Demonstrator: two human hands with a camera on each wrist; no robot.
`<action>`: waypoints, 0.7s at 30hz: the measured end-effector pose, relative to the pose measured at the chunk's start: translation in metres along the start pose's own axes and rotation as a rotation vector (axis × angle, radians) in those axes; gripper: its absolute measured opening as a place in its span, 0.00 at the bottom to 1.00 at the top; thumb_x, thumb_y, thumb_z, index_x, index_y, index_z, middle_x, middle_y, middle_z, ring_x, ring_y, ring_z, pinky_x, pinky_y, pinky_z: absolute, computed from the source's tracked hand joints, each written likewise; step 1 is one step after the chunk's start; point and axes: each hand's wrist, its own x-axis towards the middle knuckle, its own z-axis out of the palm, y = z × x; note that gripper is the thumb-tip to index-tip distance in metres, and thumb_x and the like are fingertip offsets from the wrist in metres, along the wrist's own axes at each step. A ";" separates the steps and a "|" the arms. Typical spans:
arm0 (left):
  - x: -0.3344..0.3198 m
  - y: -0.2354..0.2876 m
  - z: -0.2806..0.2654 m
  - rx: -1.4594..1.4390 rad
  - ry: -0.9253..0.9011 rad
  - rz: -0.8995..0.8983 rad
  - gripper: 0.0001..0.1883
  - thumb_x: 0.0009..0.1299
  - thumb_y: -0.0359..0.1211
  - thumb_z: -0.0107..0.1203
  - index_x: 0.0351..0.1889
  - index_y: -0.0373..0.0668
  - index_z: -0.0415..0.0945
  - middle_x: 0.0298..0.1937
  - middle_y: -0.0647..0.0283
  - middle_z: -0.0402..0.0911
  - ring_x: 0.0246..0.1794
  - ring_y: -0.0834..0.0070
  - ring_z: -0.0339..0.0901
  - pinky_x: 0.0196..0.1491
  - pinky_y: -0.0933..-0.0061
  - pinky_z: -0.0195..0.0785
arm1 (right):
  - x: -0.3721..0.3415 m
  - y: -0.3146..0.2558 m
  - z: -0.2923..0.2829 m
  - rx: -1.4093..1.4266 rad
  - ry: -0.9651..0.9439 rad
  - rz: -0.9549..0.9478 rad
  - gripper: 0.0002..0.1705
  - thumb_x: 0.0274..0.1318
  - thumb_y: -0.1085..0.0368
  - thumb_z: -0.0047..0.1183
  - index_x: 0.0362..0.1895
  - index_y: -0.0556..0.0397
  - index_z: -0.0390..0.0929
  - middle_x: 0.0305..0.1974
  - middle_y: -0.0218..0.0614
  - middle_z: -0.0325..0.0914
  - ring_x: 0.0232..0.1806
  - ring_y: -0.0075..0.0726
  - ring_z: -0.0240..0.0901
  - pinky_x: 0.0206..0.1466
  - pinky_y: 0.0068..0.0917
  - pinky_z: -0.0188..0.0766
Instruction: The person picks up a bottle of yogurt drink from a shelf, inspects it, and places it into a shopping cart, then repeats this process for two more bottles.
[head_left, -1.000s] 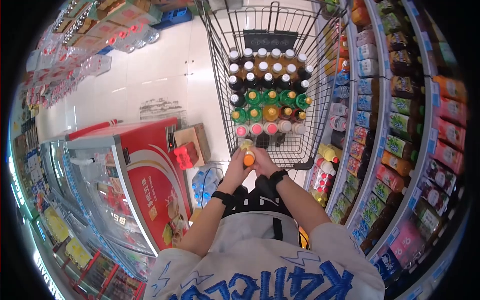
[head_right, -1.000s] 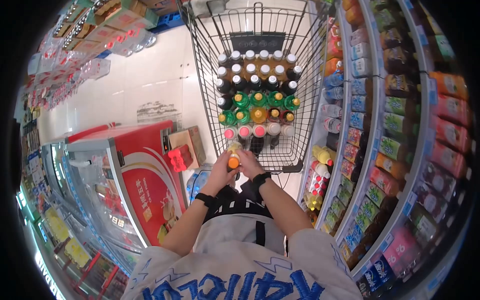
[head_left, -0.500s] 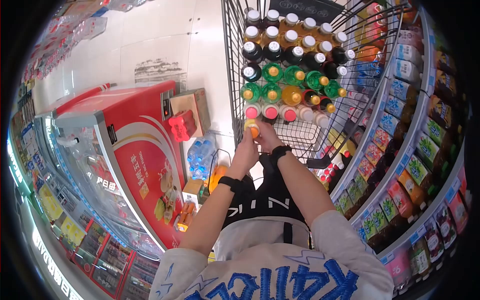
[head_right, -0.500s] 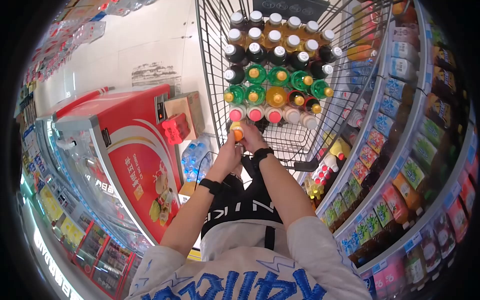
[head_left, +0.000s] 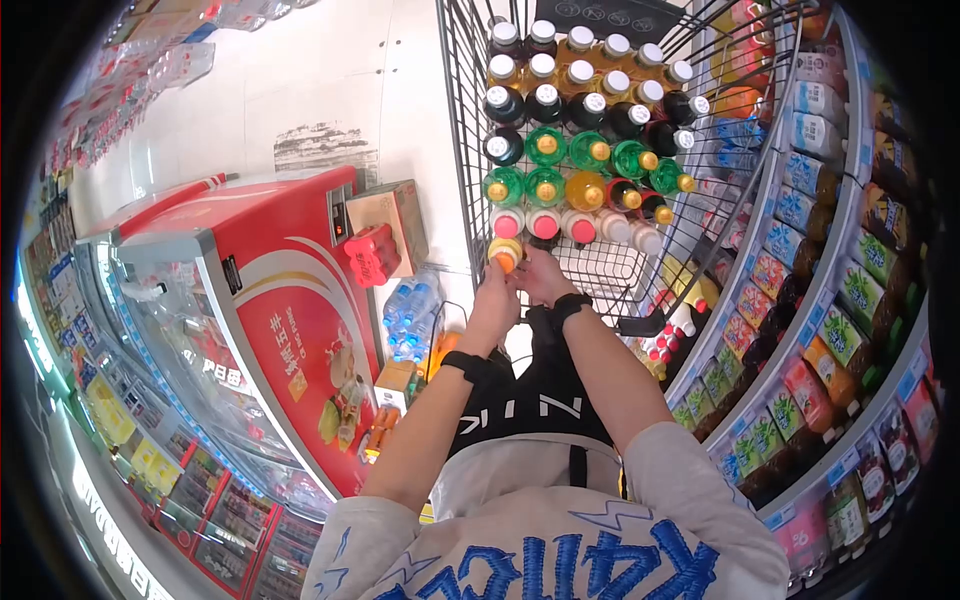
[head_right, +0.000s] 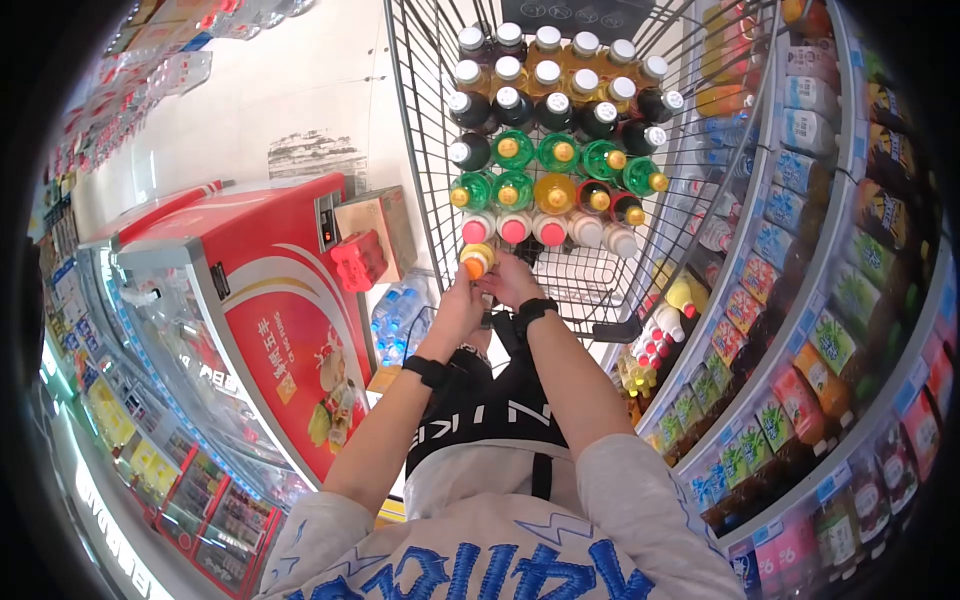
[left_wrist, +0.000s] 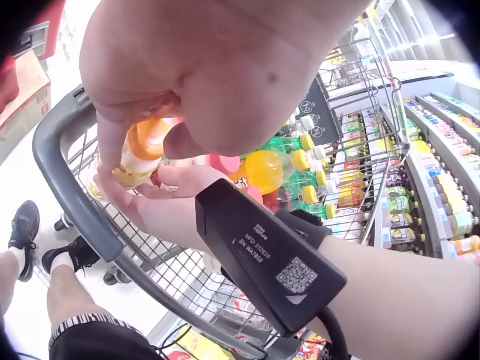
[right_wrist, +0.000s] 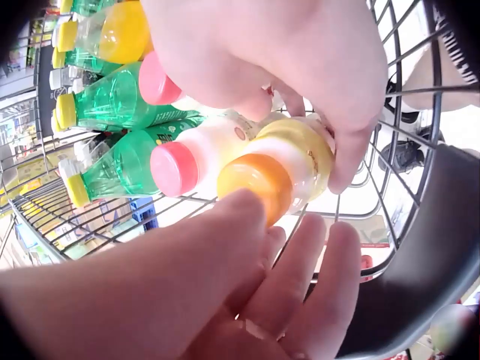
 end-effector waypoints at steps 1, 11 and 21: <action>-0.003 0.011 -0.008 -0.033 -0.051 -0.068 0.29 0.68 0.26 0.46 0.66 0.31 0.51 0.47 0.34 0.74 0.47 0.38 0.75 0.48 0.50 0.70 | 0.000 -0.001 0.001 -0.020 0.024 -0.003 0.22 0.68 0.57 0.42 0.59 0.57 0.64 0.55 0.49 0.67 0.52 0.53 0.70 0.57 0.45 0.71; -0.037 0.029 -0.047 -0.034 -0.051 0.178 0.20 0.67 0.29 0.47 0.57 0.32 0.71 0.54 0.40 0.74 0.51 0.47 0.75 0.57 0.58 0.67 | -0.088 -0.005 -0.006 -0.208 0.100 -0.314 0.33 0.67 0.56 0.44 0.71 0.54 0.52 0.71 0.50 0.52 0.69 0.51 0.56 0.67 0.48 0.61; -0.070 -0.009 -0.109 -0.118 -0.212 0.308 0.20 0.71 0.35 0.52 0.59 0.38 0.73 0.52 0.48 0.77 0.44 0.63 0.81 0.48 0.68 0.73 | -0.222 0.078 -0.043 -0.131 0.183 -0.669 0.25 0.68 0.58 0.45 0.65 0.56 0.64 0.56 0.38 0.72 0.56 0.35 0.71 0.57 0.33 0.71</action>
